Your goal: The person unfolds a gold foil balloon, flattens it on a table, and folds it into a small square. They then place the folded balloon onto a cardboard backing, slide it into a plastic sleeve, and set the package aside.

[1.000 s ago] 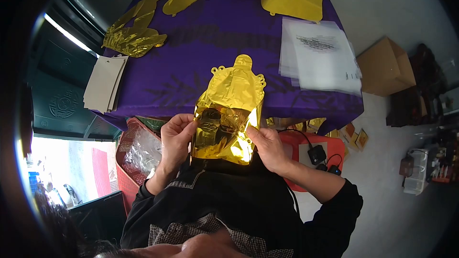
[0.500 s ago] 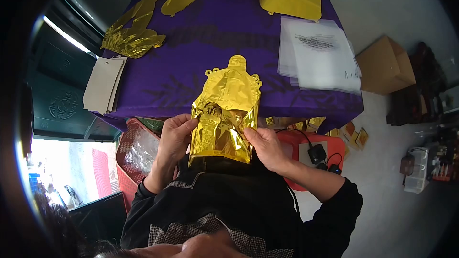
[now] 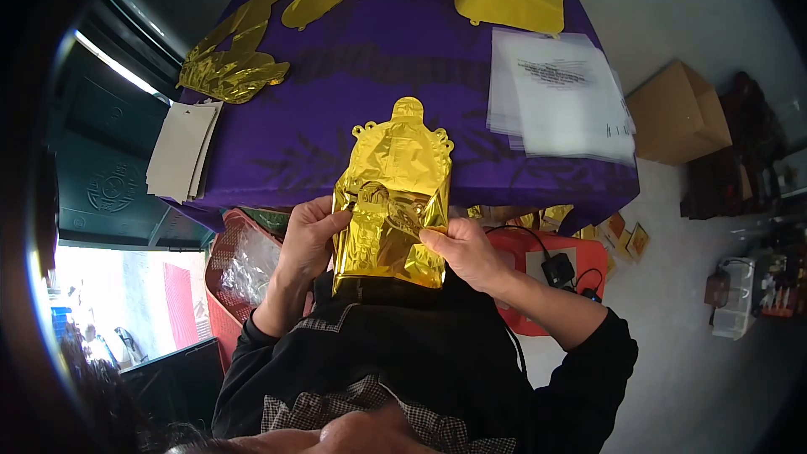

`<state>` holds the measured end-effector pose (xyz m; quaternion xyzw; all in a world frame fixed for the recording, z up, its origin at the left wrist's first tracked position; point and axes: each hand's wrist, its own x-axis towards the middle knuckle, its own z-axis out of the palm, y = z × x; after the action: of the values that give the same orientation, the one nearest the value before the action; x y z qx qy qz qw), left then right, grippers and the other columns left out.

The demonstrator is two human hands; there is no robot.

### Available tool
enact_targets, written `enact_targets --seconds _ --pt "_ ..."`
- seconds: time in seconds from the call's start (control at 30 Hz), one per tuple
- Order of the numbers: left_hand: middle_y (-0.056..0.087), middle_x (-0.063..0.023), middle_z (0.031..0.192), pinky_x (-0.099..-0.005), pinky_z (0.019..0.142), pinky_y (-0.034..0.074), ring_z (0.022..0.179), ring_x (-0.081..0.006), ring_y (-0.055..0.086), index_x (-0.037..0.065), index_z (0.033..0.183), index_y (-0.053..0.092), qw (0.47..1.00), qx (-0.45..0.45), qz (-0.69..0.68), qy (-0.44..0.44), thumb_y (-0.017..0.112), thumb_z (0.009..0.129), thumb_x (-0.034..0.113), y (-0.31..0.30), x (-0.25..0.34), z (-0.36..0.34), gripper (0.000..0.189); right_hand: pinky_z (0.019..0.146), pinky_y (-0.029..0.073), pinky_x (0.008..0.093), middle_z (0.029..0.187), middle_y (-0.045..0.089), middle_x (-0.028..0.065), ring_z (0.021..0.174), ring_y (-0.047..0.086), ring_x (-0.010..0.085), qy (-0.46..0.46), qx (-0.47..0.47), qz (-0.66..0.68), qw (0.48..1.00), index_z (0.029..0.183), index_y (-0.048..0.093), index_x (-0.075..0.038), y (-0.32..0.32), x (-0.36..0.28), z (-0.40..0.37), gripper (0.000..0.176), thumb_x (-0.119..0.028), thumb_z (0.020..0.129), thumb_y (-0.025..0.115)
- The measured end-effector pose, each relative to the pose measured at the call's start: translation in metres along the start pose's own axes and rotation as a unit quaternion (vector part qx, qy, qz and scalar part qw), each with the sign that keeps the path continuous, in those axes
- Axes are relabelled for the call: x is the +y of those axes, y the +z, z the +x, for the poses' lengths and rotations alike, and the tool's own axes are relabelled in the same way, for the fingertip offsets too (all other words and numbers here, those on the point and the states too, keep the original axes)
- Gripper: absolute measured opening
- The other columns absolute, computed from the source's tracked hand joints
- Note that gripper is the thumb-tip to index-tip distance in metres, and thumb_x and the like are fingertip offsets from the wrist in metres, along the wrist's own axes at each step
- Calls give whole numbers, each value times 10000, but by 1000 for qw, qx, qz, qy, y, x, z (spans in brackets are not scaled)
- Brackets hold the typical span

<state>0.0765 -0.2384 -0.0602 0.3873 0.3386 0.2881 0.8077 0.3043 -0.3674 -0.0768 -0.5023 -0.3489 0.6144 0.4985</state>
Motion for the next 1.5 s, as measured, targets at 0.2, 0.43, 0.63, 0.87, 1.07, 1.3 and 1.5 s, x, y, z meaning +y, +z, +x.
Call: enact_targets --seconds 0.2,0.43,0.63,0.87,1.07,1.3,1.5 --pt "704 -165 1042 -299 810 574 873 -184 706 -120 1140 610 999 -33 -4 -9 549 930 -21 -3 -3 6 240 710 458 251 817 613 -25 732 544 52 39 -29 113 992 840 662 -34 -1 -14 8 150 -135 938 611" --pt "704 -166 1020 -300 820 568 886 -189 702 -125 1139 602 999 -38 -23 -20 526 927 -4 2 1 4 255 800 498 265 968 669 27 847 607 75 22 -95 44 994 982 680 7 -22 10 19 173 -143 943 604" --pt "699 -129 903 -257 640 507 712 -144 650 -116 1109 616 998 -52 -23 -12 454 989 125 -19 0 3 314 806 514 256 994 685 42 870 633 91 7 -86 66 994 1079 674 32 -24 16 18 220 -129 952 596" --pt "694 -92 883 -249 684 551 740 -131 671 -76 1018 632 999 -13 -24 -24 537 989 82 -7 1 -2 187 809 527 255 1005 692 51 886 642 93 9 -64 54 996 1098 663 38 -20 14 17 228 -124 961 582" --pt "693 -79 887 -226 633 545 722 -113 666 -50 1065 605 999 -9 4 33 583 974 81 -12 -4 -2 162 836 525 264 1048 690 62 925 643 102 1 -67 63 996 1143 643 39 -11 1 12 255 -129 962 581" --pt "694 -94 930 -233 649 540 730 -116 663 -56 1146 589 998 49 -40 25 534 1009 150 4 2 -13 253 899 513 284 1117 677 79 989 641 135 12 -65 78 995 1199 616 32 -7 0 9 300 -155 966 588" --pt "707 -134 958 -276 727 588 820 -166 707 -109 1131 607 999 -34 -35 -11 488 1028 127 -9 4 -12 284 893 511 273 1091 676 62 982 641 131 3 -73 69 995 1219 613 17 -9 4 9 343 -174 938 662"
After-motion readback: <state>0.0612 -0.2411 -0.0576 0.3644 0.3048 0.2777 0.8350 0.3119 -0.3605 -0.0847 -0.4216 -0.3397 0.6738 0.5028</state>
